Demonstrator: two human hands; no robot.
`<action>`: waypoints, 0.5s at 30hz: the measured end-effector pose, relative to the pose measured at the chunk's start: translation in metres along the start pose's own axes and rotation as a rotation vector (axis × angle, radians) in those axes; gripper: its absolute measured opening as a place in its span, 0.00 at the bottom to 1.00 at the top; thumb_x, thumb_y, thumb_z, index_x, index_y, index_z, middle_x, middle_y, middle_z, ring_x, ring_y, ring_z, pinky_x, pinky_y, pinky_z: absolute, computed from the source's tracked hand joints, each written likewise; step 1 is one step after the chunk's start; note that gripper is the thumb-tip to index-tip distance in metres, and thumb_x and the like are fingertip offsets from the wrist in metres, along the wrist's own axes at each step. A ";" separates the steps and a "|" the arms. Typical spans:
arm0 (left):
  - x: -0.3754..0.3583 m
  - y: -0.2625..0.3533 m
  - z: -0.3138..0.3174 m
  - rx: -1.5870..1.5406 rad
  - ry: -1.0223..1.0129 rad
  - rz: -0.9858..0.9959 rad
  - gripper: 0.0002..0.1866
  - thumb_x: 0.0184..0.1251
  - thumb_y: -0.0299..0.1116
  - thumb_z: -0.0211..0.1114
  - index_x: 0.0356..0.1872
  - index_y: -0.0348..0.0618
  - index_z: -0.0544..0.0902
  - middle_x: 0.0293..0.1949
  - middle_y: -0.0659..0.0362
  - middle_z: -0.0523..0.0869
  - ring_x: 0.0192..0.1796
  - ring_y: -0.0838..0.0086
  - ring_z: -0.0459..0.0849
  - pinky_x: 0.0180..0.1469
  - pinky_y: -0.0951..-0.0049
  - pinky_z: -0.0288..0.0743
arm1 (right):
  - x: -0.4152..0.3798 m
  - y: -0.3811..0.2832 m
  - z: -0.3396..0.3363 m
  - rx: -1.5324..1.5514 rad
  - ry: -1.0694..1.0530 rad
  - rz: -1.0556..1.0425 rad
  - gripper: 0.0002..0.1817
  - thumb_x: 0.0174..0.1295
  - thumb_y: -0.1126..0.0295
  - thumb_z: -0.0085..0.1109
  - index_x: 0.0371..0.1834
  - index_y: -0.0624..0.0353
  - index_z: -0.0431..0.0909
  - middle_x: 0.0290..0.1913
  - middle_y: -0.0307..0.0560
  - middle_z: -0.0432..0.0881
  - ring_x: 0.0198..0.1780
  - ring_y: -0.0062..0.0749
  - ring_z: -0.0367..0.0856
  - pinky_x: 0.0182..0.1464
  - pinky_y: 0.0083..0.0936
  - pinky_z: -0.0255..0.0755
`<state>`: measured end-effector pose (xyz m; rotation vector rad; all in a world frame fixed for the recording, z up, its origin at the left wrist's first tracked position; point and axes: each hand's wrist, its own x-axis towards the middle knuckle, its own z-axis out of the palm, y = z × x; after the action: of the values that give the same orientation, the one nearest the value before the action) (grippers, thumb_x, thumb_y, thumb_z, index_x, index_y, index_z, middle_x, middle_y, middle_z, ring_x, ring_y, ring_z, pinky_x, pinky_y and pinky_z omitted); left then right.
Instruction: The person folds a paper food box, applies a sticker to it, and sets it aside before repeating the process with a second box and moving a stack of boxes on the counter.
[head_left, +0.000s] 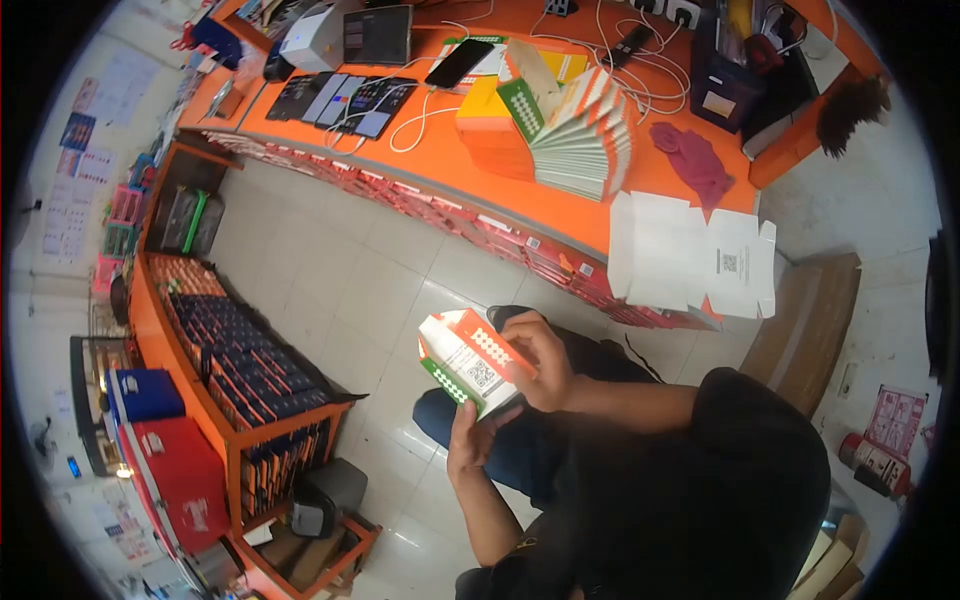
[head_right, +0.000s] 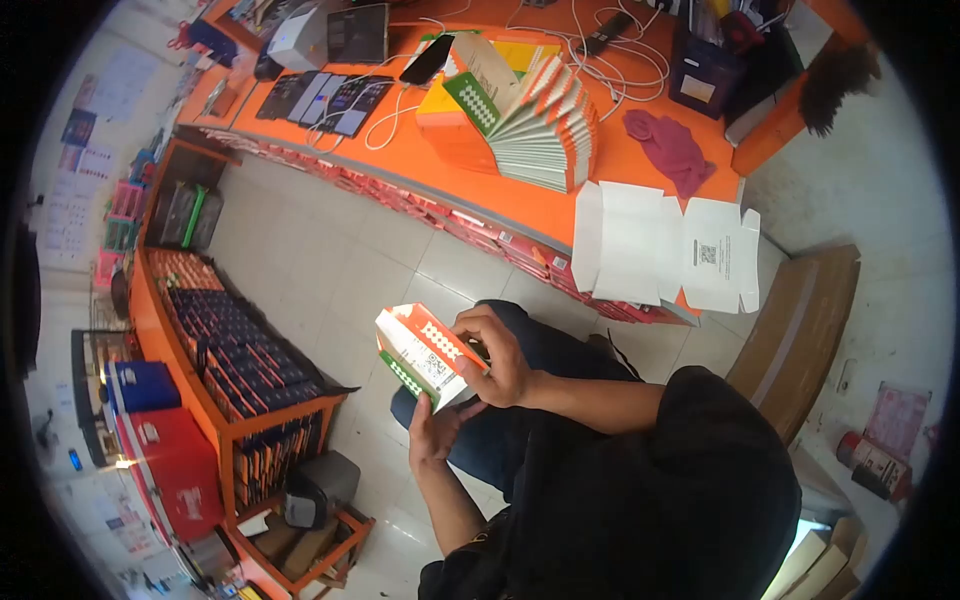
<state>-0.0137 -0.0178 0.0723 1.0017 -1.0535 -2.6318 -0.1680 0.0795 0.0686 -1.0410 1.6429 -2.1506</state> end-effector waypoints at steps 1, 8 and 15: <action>-0.004 -0.008 0.004 0.040 -0.003 0.040 0.39 0.62 0.54 0.61 0.69 0.41 0.65 0.64 0.49 0.74 0.65 0.55 0.74 0.62 0.49 0.71 | -0.006 -0.009 -0.008 -0.069 -0.052 -0.116 0.18 0.64 0.69 0.53 0.53 0.69 0.68 0.48 0.57 0.72 0.43 0.40 0.76 0.45 0.33 0.72; 0.033 0.056 0.045 0.403 0.226 0.545 0.38 0.67 0.58 0.54 0.69 0.40 0.64 0.63 0.52 0.74 0.63 0.60 0.74 0.59 0.52 0.70 | 0.088 -0.074 -0.077 -0.532 -0.070 -0.414 0.29 0.62 0.60 0.59 0.63 0.63 0.65 0.60 0.58 0.68 0.62 0.56 0.66 0.65 0.46 0.58; 0.131 0.172 0.160 0.794 0.254 1.033 0.38 0.68 0.54 0.59 0.70 0.38 0.60 0.67 0.38 0.62 0.68 0.49 0.63 0.68 0.52 0.57 | 0.293 -0.080 -0.131 -1.223 -0.149 -0.573 0.39 0.43 0.51 0.75 0.61 0.47 0.71 0.61 0.55 0.69 0.63 0.55 0.66 0.61 0.53 0.60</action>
<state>-0.2351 -0.1011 0.2006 0.5647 -1.9023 -1.2386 -0.4465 0.0341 0.2404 -2.0781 2.8626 -1.0000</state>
